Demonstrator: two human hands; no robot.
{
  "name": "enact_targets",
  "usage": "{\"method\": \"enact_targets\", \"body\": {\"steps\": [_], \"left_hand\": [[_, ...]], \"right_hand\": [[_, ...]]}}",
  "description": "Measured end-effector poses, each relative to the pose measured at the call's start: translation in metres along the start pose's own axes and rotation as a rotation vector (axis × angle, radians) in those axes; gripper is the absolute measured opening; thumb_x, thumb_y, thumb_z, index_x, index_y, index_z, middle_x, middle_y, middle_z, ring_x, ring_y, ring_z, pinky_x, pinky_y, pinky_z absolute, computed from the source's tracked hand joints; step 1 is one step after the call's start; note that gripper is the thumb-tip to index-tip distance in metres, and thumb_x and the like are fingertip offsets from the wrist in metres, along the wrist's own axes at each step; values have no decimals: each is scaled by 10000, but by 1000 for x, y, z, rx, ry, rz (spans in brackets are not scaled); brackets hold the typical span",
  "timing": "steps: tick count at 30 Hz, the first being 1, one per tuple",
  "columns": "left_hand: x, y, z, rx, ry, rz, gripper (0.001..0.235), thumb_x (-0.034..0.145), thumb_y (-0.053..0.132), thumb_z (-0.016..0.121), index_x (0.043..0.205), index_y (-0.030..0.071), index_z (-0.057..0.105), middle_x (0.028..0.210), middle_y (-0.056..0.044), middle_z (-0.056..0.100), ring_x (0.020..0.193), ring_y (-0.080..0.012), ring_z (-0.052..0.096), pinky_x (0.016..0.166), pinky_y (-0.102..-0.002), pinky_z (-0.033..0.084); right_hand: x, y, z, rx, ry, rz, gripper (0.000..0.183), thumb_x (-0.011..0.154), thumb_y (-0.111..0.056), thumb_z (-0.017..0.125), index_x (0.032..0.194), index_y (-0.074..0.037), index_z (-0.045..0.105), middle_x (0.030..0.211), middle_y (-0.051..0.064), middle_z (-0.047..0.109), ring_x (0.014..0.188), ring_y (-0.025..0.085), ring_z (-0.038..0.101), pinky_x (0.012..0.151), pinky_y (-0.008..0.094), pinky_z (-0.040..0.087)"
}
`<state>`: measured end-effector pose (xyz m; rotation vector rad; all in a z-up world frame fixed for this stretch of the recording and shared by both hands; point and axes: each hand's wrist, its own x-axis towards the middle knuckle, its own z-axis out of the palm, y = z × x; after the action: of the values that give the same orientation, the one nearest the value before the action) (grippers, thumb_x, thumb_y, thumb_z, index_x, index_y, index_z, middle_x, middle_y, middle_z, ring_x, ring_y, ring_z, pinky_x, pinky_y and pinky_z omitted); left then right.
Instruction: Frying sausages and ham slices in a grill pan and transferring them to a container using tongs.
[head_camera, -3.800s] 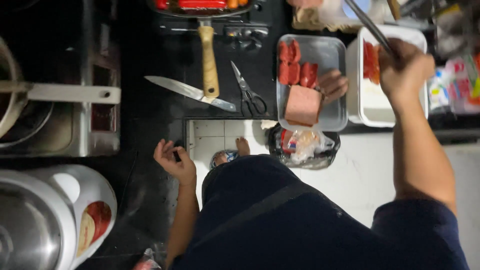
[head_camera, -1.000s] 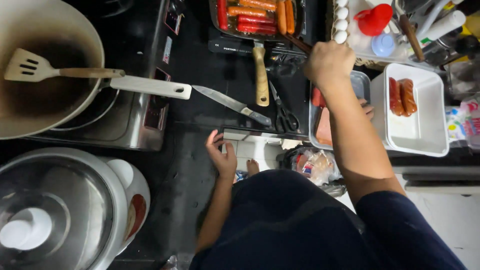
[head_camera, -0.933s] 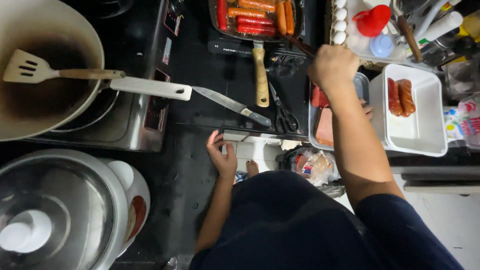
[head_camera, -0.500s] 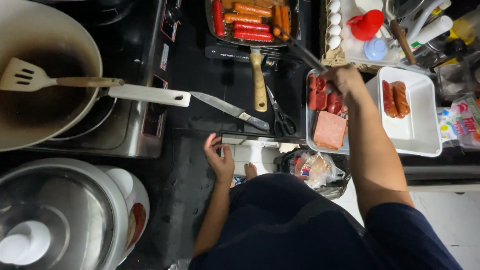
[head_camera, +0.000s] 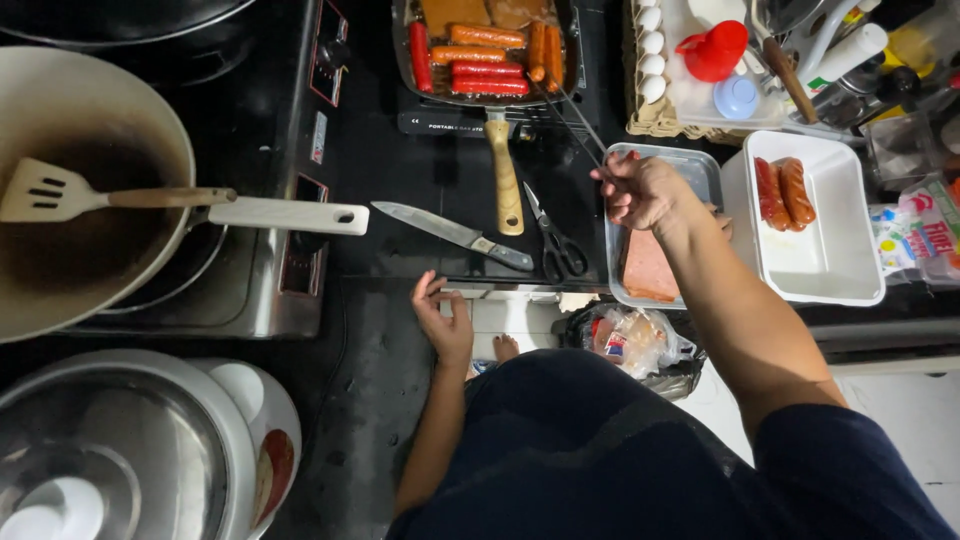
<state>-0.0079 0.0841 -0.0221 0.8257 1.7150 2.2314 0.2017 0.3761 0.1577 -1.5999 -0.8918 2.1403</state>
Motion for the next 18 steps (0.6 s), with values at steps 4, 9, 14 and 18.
{"method": "enact_targets", "body": {"steps": [4,9,14,18], "left_hand": [[1,-1,-2,16,7,12,586,896,-90,609,1440,9,417,1348,-170,496,1092,-267,627,811,-296,549],[-2,-7,-11,1,54,12,620,882,-117,616,1451,4,402,1348,-178,493,1095,-273,620,828,-289,547],[-4,-14,-28,10,54,19,652,878,-134,625,1464,5,374,1376,-189,482,1126,-275,602,860,-293,524],[-8,-9,-35,5,132,9,639,886,-124,626,1464,-9,379,1385,-203,495,1117,-295,611,859,-316,531]], "right_hand": [[3,-1,4,65,-58,17,265,935,-361,690,1021,-111,716,705,30,637,423,68,443,463,239,361],[1,9,-2,55,-49,19,296,937,-394,694,1019,-111,724,709,37,644,425,73,460,451,243,380],[-31,2,1,-1,-28,1,283,939,-407,682,990,-129,709,697,41,656,421,89,450,434,262,380],[-39,-15,-22,-339,181,-192,244,997,-396,644,960,-159,690,658,51,648,416,153,482,420,346,381]]}}
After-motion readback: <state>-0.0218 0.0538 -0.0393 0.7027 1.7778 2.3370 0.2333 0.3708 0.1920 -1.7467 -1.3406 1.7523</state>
